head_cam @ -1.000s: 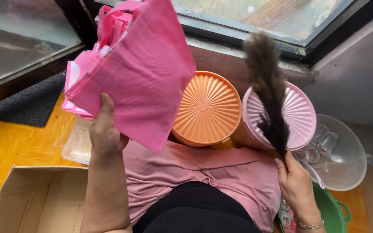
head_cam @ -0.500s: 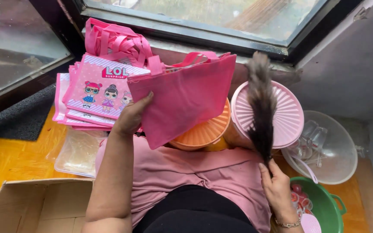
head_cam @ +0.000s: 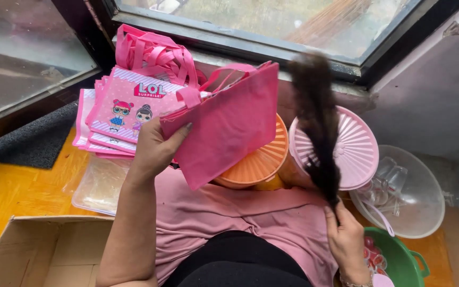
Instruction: A person is manually portioning cheese curls from a large container into small plastic bags, sealing them, and then placing the small bags into pink gift bags.
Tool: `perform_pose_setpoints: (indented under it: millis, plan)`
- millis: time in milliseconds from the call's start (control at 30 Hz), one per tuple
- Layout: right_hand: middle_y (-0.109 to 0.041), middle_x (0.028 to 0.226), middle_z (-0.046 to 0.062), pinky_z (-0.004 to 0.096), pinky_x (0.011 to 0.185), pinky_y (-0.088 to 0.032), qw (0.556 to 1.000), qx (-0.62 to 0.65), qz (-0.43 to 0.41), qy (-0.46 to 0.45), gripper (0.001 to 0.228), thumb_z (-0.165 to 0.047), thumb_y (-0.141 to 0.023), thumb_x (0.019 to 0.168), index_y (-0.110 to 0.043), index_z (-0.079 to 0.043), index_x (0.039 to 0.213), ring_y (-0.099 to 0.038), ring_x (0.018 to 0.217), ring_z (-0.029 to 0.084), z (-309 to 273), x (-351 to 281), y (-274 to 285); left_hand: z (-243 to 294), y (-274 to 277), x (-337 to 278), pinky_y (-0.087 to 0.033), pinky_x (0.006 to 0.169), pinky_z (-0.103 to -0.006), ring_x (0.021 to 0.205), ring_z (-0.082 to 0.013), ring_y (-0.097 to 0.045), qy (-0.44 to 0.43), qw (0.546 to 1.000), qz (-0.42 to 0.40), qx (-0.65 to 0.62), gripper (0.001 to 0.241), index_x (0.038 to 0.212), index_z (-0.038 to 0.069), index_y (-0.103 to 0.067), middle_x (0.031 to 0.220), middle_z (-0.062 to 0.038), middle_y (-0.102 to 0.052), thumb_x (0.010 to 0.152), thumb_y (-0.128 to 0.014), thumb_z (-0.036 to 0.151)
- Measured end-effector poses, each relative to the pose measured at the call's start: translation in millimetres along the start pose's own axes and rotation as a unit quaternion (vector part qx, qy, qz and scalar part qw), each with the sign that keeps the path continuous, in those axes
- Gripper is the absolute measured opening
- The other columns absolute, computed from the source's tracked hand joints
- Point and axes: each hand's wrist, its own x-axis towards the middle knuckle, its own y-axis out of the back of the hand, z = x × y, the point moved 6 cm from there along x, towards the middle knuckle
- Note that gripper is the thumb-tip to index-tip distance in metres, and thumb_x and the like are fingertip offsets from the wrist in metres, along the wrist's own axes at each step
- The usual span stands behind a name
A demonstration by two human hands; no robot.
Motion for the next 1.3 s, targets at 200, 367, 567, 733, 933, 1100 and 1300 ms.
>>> perform_pose_setpoints:
  millis: [200,367,567,733,933,1100,1300]
  plan:
    - [-0.060,0.105,0.009,0.028,0.085,-0.038,0.993,0.058,0.075,-0.072,0.029,-0.019,-0.051,0.084,-0.057,-0.004,0.109,-0.053,0.097,0.017,18,-13,21,90,2,-14,-0.038,0.091,-0.0397,0.104,-0.0328,-0.045,-0.195,0.891,0.229,0.339,0.077,0.115,-0.009,-0.033,0.109,-0.020,-0.043,0.069,-0.073,0.039]
    - [-0.064,0.094,0.007,0.027,0.074,-0.040,0.996,0.031,0.047,-0.074,0.030,-0.021,-0.052,0.082,-0.059,-0.006,0.107,-0.054,0.073,0.015,21,-19,19,91,-73,28,-0.037,0.075,-0.0413,0.079,-0.0303,-0.048,-0.190,0.807,0.065,0.556,0.047,0.092,0.002,-0.050,0.089,-0.015,-0.054,0.076,-0.059,0.045]
    - [-0.062,0.101,0.008,0.027,0.081,-0.040,0.997,0.035,0.036,-0.064,0.030,-0.020,-0.051,0.082,-0.058,-0.005,0.107,-0.057,0.092,0.017,23,-29,22,4,-108,104,-0.045,0.072,-0.0338,0.088,-0.0241,-0.058,0.153,0.764,-0.191,0.598,0.023,0.088,0.020,-0.061,0.092,-0.002,-0.061,0.071,-0.049,0.012]
    - [-0.064,0.090,0.008,0.028,0.073,-0.040,0.993,-0.008,0.029,-0.114,0.030,-0.024,-0.052,0.081,-0.059,-0.012,0.108,-0.056,0.074,0.019,47,-37,31,33,-126,105,-0.041,0.055,-0.0414,0.068,-0.0321,-0.053,-0.023,0.782,-0.308,0.541,0.020,0.070,0.013,-0.060,0.069,-0.010,-0.056,0.062,-0.045,0.004]
    - [-0.064,0.090,0.008,0.031,0.075,-0.041,0.993,-0.031,0.026,-0.109,0.028,-0.025,-0.050,0.082,-0.060,-0.012,0.105,-0.056,0.077,0.023,49,-44,33,64,-134,105,-0.037,0.055,-0.0445,0.065,-0.0330,-0.053,-0.222,0.739,-0.290,0.567,0.016,0.060,0.013,-0.060,0.060,-0.005,-0.056,0.056,-0.051,0.000]
    - [-0.065,0.097,0.007,0.031,0.075,-0.043,0.987,0.009,-0.045,-0.154,0.033,-0.031,-0.050,0.078,-0.058,-0.017,0.107,-0.061,0.090,0.023,42,-47,5,37,-132,94,-0.037,0.058,-0.0448,0.068,-0.0306,-0.055,-0.208,0.749,-0.292,0.557,0.018,0.061,0.014,-0.062,0.062,-0.003,-0.058,0.060,-0.051,0.000]
    - [-0.064,0.103,0.009,0.022,0.082,-0.047,0.968,0.170,-0.095,0.158,0.028,-0.013,-0.055,0.076,-0.059,-0.001,0.102,-0.064,0.091,0.014,-39,-55,16,47,-119,63,-0.037,0.065,-0.0373,0.069,-0.0310,-0.045,-0.352,0.851,-0.155,0.358,0.011,0.054,0.005,-0.056,0.075,-0.010,-0.051,0.059,-0.053,-0.005]
